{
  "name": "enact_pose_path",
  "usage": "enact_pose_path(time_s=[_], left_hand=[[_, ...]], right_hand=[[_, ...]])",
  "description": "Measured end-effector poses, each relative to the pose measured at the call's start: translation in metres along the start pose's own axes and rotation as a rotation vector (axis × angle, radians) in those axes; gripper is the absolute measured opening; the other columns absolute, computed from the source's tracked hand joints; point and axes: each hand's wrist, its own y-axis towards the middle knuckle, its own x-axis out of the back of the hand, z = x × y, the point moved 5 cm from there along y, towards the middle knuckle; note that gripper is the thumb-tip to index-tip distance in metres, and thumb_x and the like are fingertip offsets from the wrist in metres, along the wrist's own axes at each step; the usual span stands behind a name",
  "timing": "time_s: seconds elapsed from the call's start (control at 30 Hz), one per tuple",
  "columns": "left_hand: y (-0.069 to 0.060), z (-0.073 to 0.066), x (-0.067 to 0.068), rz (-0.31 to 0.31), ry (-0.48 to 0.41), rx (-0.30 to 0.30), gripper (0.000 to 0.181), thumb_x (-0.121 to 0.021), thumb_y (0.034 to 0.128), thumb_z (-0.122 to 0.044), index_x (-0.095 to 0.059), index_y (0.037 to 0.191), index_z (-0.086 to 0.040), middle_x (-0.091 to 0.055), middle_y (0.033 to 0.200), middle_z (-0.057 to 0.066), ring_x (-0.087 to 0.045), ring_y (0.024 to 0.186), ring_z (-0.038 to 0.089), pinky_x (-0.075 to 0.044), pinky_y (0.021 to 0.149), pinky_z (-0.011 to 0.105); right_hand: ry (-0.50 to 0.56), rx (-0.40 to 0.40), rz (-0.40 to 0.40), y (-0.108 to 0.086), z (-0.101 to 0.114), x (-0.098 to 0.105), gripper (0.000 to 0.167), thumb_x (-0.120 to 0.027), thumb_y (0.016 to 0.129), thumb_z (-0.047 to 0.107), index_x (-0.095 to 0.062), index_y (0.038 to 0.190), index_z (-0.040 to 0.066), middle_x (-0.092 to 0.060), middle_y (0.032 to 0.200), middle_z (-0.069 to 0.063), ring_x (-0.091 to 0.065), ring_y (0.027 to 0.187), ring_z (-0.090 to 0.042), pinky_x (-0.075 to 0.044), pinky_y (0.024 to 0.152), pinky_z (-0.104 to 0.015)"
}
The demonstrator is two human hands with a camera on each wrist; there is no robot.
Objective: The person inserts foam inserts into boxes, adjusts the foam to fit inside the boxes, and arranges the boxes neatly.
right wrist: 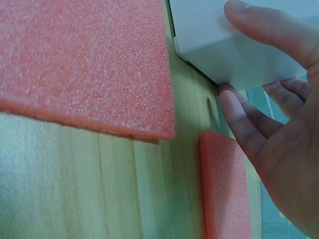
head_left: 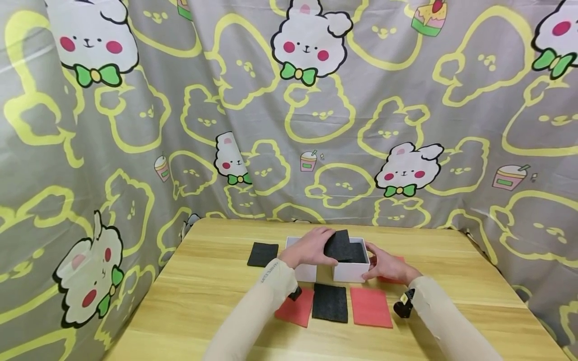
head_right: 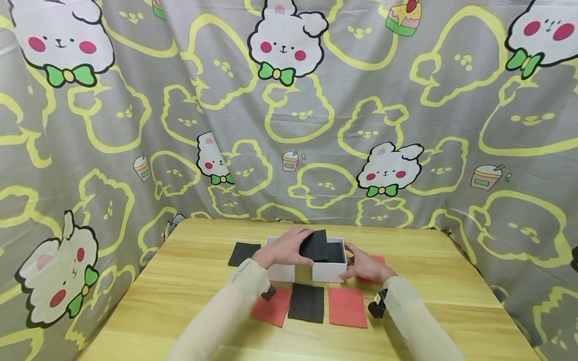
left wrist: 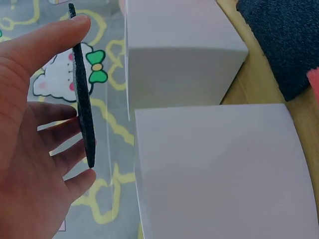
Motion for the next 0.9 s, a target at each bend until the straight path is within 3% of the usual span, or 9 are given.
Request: enact_pose_path(time_s=[0.3,0.53,0.9], left_hand=[[0.018,-0.008,-0.004,0.03,0.046,-0.04,0.083,-0.069,0.0801,-0.051,-0.035,0.146,-0.014,-0.038,0.145,0.003,-0.033,0.133,0.019,-0.029,0.106,0.033],[0.029,-0.012,-0.011,0.074,0.039,-0.007,0.084,-0.068,0.08,-0.053,-0.033,0.147,-0.017,-0.036,0.147,0.0,-0.033,0.132,0.017,-0.034,0.102,0.03],[0.037,-0.02,-0.018,0.084,0.025,0.0,0.082,-0.071,0.0793,-0.048,-0.036,0.146,-0.016,-0.039,0.143,0.002,-0.039,0.126,0.018,-0.037,0.098,0.028]], right_hand=[[0.0,0.004,0.006,0.001,-0.001,0.002,0.106,-0.08,0.075,0.009,-0.006,0.151,0.007,-0.05,0.125,-0.021,-0.056,0.097,-0.03,-0.049,0.08,-0.036],[0.005,0.012,0.018,-0.001,-0.002,0.002,0.106,-0.08,0.075,0.008,-0.006,0.151,0.007,-0.052,0.123,-0.021,-0.057,0.095,-0.029,-0.05,0.078,-0.037],[0.018,0.022,0.029,0.001,-0.002,-0.001,0.104,-0.078,0.076,0.004,-0.006,0.151,0.007,-0.047,0.128,-0.022,-0.057,0.089,-0.031,-0.051,0.073,-0.037]])
